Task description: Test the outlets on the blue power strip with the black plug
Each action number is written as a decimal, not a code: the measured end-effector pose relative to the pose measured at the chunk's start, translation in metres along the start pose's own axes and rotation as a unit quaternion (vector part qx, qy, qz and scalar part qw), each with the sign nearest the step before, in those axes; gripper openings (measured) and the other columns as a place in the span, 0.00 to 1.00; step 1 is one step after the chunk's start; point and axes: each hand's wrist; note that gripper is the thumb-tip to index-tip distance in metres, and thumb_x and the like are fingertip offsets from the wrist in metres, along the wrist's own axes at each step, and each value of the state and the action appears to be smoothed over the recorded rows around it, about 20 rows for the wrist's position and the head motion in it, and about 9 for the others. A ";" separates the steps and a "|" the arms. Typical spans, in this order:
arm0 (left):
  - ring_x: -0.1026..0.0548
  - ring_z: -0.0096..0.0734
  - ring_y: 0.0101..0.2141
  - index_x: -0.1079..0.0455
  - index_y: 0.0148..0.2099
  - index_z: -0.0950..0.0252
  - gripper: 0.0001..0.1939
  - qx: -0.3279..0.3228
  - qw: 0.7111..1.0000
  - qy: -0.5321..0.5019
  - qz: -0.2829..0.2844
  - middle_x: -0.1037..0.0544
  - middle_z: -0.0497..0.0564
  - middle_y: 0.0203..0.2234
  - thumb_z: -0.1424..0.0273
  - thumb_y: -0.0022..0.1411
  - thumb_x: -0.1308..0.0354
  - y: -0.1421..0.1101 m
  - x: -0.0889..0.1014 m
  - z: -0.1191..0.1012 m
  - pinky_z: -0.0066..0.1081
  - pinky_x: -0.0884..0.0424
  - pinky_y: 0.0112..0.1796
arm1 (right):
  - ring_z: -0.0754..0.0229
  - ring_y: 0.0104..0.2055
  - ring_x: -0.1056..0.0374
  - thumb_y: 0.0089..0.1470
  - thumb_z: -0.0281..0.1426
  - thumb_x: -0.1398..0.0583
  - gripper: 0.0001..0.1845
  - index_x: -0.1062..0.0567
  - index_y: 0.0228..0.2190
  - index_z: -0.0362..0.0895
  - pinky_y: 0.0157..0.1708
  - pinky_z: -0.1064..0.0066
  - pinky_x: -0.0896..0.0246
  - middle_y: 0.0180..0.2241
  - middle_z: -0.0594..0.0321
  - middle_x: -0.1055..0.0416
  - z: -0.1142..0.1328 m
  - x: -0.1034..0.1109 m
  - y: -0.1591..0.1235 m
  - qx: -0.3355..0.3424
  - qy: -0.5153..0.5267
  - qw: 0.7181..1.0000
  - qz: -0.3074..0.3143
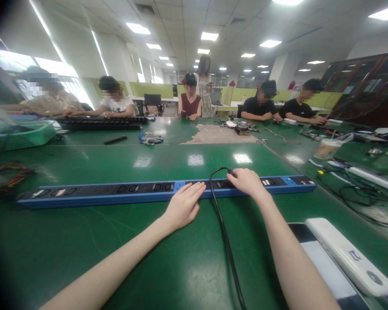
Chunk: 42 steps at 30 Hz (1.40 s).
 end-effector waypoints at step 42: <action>0.42 0.34 0.69 0.47 0.73 0.62 0.37 0.004 1.000 -0.013 -0.001 0.40 0.54 0.70 0.77 0.63 0.47 0.000 -0.005 0.000 0.41 0.48 0.69 | 0.55 0.36 0.25 0.56 0.55 0.40 0.29 0.22 0.49 0.47 0.38 0.67 0.29 0.35 0.57 0.21 -0.086 0.036 -0.025 -0.054 0.246 0.964 0.084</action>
Point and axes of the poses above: each hand's wrist, its own y-axis towards the middle knuckle, its own x-axis out of the back of the hand, z = x × y
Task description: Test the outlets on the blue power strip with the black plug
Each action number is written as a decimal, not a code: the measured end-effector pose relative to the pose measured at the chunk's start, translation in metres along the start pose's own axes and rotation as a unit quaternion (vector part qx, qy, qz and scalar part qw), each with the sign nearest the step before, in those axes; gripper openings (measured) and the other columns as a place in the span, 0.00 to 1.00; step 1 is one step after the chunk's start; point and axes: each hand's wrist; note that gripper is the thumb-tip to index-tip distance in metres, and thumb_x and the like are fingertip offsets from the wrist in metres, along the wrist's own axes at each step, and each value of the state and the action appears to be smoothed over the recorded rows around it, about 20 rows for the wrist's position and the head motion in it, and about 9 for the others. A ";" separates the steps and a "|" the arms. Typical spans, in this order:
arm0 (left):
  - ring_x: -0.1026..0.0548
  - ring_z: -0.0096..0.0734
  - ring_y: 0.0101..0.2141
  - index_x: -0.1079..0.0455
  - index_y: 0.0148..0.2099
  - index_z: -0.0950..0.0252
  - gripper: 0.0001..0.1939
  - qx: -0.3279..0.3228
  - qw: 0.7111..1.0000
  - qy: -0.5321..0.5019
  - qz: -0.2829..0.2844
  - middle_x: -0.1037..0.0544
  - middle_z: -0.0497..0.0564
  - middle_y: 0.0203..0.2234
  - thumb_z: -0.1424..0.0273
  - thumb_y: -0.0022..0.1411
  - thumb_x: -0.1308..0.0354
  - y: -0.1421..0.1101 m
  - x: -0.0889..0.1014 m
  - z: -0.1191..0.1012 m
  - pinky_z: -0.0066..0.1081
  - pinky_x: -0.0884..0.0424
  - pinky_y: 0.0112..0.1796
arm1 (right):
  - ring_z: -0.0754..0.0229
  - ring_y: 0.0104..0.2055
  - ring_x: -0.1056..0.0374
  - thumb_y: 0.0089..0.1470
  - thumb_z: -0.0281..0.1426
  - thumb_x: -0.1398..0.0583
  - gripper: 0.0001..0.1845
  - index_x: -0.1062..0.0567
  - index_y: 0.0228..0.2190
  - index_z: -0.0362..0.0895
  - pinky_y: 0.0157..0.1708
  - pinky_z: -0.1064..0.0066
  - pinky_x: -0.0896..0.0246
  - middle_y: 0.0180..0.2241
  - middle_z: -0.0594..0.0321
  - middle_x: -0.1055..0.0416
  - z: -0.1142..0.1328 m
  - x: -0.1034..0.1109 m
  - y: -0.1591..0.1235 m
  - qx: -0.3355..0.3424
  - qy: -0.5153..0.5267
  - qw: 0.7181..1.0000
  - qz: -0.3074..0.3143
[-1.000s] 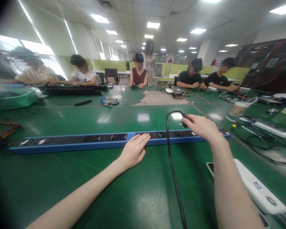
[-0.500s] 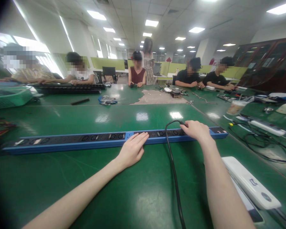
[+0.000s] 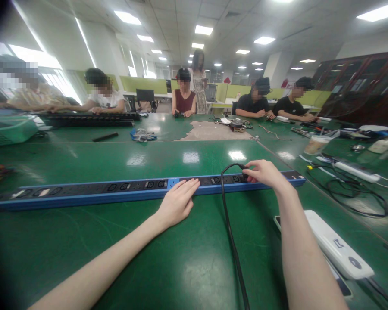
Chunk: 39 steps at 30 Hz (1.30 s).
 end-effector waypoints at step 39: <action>0.44 0.43 0.69 0.49 0.74 0.66 0.37 -0.028 1.000 0.004 0.007 0.41 0.56 0.71 0.69 0.65 0.47 0.061 -0.045 -0.064 0.47 0.52 0.69 | 0.63 0.31 0.31 0.53 0.39 0.40 0.19 0.24 0.46 0.48 0.31 0.73 0.42 0.32 0.65 0.24 -0.009 0.008 0.003 0.080 -0.191 0.978 -0.011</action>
Point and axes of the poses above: each hand's wrist, its own y-axis towards the middle knuckle, its own x-axis out of the back of the hand, z = x × y
